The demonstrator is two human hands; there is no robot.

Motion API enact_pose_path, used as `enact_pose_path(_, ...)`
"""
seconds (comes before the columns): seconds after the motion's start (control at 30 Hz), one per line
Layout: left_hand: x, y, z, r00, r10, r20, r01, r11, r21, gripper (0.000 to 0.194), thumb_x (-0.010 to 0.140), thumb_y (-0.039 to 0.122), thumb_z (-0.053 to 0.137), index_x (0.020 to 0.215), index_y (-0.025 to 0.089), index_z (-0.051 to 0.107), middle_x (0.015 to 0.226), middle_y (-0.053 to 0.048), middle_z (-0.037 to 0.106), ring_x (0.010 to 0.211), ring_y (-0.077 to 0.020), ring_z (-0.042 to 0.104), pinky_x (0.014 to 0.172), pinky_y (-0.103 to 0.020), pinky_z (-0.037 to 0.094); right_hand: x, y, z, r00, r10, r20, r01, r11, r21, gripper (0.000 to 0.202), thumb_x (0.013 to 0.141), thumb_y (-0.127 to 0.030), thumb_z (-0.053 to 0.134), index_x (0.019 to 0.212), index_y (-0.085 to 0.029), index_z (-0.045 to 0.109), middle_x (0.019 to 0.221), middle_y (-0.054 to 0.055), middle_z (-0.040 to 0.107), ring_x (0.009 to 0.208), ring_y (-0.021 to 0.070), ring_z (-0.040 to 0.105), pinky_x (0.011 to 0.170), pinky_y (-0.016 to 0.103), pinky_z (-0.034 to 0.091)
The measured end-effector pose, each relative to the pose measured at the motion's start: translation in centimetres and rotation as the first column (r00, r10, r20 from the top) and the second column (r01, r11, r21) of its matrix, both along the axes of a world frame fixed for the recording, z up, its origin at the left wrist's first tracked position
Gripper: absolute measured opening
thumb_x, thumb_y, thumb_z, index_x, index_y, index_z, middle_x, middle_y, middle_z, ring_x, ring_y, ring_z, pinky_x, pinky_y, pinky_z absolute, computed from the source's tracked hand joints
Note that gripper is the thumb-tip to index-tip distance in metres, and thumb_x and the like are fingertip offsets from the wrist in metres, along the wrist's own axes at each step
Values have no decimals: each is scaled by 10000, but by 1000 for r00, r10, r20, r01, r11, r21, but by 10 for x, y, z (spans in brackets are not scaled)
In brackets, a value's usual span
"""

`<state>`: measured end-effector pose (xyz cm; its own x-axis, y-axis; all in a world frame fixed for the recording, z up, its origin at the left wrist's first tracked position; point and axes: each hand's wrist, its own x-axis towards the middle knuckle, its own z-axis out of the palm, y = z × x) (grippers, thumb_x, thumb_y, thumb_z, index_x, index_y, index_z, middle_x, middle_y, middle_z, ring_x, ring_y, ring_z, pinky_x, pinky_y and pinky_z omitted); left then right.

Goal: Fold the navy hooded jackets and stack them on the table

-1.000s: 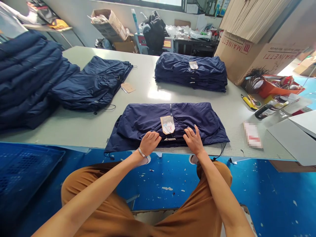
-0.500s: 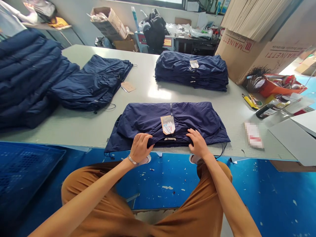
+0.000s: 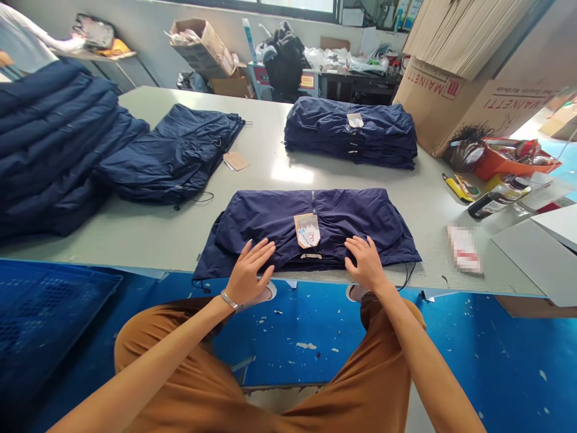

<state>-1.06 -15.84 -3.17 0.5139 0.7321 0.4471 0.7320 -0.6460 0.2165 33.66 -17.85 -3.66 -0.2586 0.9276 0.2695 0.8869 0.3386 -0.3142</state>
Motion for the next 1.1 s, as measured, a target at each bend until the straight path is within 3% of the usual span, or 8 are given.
enact_pose_path(0.13,21,15,3,995,81,-56,-82,997,-7,579,996,336,392,1552,182,345,1573,-106,393,1499,-266,277,1221,-515,244,-18,22,-1,999,-10,31,8,998,64,452,995,-341,400,1406,-226,547,1482,96,529,1412,270,426,1172,551,282)
enact_pose_path(0.37,18,29,-31,955,121,-270,-172,970,-175,568,1005,470,355,1537,272,378,1563,-52,420,1473,-277,329,1181,-535,275,-22,32,-35,995,44,90,-38,997,-72,517,1002,-437,404,1493,-277,436,1557,79,433,1463,283,346,1171,601,259)
enact_pose_path(0.47,9,27,-21,971,103,-215,-145,972,-187,534,1015,475,312,1462,249,496,1516,-65,487,1426,-279,391,1141,-506,330,-13,29,-29,998,34,-56,-37,998,-48,475,986,-438,431,1403,-241,545,1487,103,523,1401,286,432,1139,572,314)
enact_pose_path(0.53,0,23,-8,986,134,-97,-147,979,-142,474,1017,443,331,1326,229,619,1408,-86,585,1325,-266,486,1084,-458,390,0,23,-21,980,-55,-191,65,997,47,415,963,-429,462,1258,-208,652,1362,125,624,1290,279,530,1096,523,369)
enact_pose_path(0.6,-14,17,3,973,227,48,-224,973,-52,382,1000,397,403,1132,203,705,1208,-110,664,1159,-259,563,1002,-425,438,17,12,-14,921,-249,-299,302,942,147,364,934,-417,486,1066,-179,727,1170,142,692,1128,274,596,1030,473,414)
enact_pose_path(0.73,-44,6,4,908,397,133,-410,908,87,253,940,334,532,871,198,733,905,-107,598,911,-269,544,853,-445,450,46,-11,-13,718,-645,-262,687,717,118,394,873,-455,503,825,-169,770,942,149,662,925,292,569,879,440,440)
enact_pose_path(0.9,-56,5,-15,945,325,18,-324,932,165,219,934,300,552,915,226,757,930,-110,592,950,-288,519,828,-438,433,43,-18,-24,634,-758,-150,754,650,-96,480,816,-586,549,699,-180,777,877,180,683,880,328,558,791,441,433)
enact_pose_path(1.1,-55,7,-18,967,250,-53,-240,959,149,224,932,249,532,952,248,755,953,-106,625,982,-278,538,834,-419,431,28,-12,-27,593,-785,-181,749,620,-234,495,776,-636,575,703,-191,779,775,187,698,941,380,574,829,481,424)
